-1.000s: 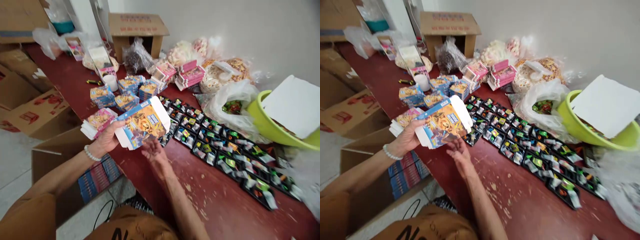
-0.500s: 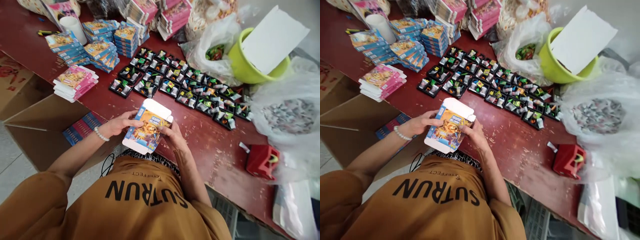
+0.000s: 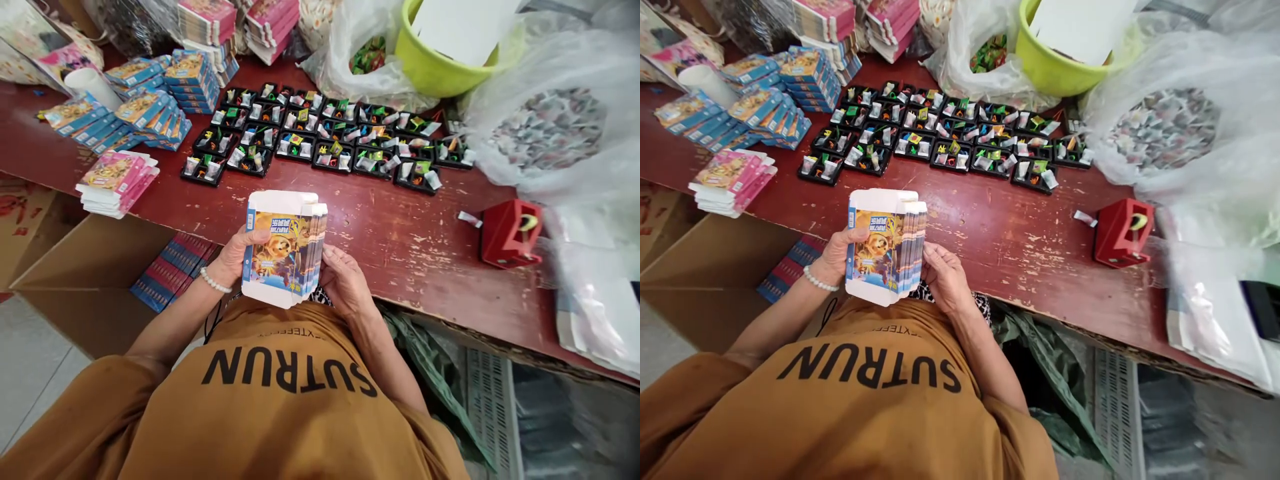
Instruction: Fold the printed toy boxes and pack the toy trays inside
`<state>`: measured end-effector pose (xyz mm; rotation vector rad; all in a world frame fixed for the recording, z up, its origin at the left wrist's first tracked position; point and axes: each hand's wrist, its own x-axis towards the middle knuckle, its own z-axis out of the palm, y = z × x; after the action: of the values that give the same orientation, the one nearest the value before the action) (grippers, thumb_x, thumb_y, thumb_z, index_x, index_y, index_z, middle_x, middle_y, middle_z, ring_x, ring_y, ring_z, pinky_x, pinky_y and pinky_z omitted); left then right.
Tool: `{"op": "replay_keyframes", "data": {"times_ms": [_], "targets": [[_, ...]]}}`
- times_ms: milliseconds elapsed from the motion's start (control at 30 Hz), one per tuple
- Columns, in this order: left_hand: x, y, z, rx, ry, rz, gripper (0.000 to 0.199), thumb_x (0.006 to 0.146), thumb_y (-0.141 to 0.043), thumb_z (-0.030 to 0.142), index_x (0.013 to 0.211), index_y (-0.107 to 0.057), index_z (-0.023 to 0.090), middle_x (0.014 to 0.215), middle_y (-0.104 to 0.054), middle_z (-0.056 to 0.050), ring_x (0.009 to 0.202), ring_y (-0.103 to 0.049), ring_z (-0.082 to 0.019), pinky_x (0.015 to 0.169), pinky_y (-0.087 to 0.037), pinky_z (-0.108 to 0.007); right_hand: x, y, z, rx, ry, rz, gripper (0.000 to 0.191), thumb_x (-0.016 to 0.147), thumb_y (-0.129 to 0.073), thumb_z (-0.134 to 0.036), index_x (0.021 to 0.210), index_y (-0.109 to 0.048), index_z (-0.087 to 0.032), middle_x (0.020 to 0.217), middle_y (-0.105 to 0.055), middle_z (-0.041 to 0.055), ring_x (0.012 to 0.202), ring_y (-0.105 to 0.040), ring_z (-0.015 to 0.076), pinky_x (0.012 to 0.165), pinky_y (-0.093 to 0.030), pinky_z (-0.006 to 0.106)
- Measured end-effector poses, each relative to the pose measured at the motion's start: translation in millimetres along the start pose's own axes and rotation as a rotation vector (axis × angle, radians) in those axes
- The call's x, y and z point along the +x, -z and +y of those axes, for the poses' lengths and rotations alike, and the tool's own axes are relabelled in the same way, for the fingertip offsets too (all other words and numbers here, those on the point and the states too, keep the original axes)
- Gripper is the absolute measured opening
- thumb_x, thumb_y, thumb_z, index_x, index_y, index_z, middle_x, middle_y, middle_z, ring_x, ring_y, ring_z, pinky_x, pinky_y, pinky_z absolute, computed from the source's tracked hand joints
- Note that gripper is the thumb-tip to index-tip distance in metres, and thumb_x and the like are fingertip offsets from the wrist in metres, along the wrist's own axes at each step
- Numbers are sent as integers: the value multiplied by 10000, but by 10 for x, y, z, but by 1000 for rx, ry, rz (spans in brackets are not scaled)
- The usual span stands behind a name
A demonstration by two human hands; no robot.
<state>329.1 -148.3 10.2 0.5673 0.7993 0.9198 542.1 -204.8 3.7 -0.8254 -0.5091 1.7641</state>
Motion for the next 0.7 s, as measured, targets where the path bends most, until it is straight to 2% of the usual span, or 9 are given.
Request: {"op": "replay_keyframes", "data": {"times_ms": [100,167,267,367,567,633,700], "targets": [[25,14,-50,-15,60,7,744,642,-832,288,1355,-665,158,1223,-800,-160,1229,-721,-450,1100,-565,-620,19,65,46,68,-104,-88,349,700,-979,-401,872,-743,-209,701,-729,-40,594,-659,116,642,-629,239],[63,48,-91,-28,115,-30,744,628,-836,288,1341,-666,157,1202,-808,-156,1227,-721,-453,1106,-555,-630,35,107,93,90,-155,-138,429,655,-997,-439,914,-738,-216,742,-750,-31,649,-696,146,679,-656,286],[126,96,-178,-78,208,-137,691,627,-839,287,1287,-690,147,1153,-821,-157,1191,-738,-454,1092,-560,-626,14,130,156,92,-197,-136,480,663,-991,-439,1009,-748,-211,865,-799,11,781,-759,200,779,-679,364],[166,112,-274,-153,266,-268,668,628,-832,288,1258,-696,114,1136,-819,-184,1150,-754,-453,1067,-573,-600,-78,84,150,62,-229,-124,429,695,-977,-401,1008,-762,-203,879,-809,37,794,-782,231,798,-684,399],[253,219,-321,-158,171,-270,698,624,-818,267,1283,-679,82,1152,-802,-228,1070,-781,-429,1002,-595,-564,-184,1,4,-11,-173,-99,360,755,-931,-463,998,-795,-234,936,-807,72,786,-766,266,800,-668,454],[253,280,-308,-167,157,-281,680,650,-804,280,1290,-679,86,1163,-800,-228,1052,-788,-409,984,-601,-541,-171,-5,-23,-8,-153,-91,290,768,-914,-446,924,-768,-249,894,-773,52,753,-730,240,749,-657,424],[240,326,-305,-175,154,-295,680,651,-807,316,1282,-689,91,1169,-799,-228,1021,-796,-398,955,-611,-519,-150,2,-48,26,-133,-91,264,792,-892,-420,809,-689,-252,752,-661,11,650,-638,179,653,-623,350]]}}
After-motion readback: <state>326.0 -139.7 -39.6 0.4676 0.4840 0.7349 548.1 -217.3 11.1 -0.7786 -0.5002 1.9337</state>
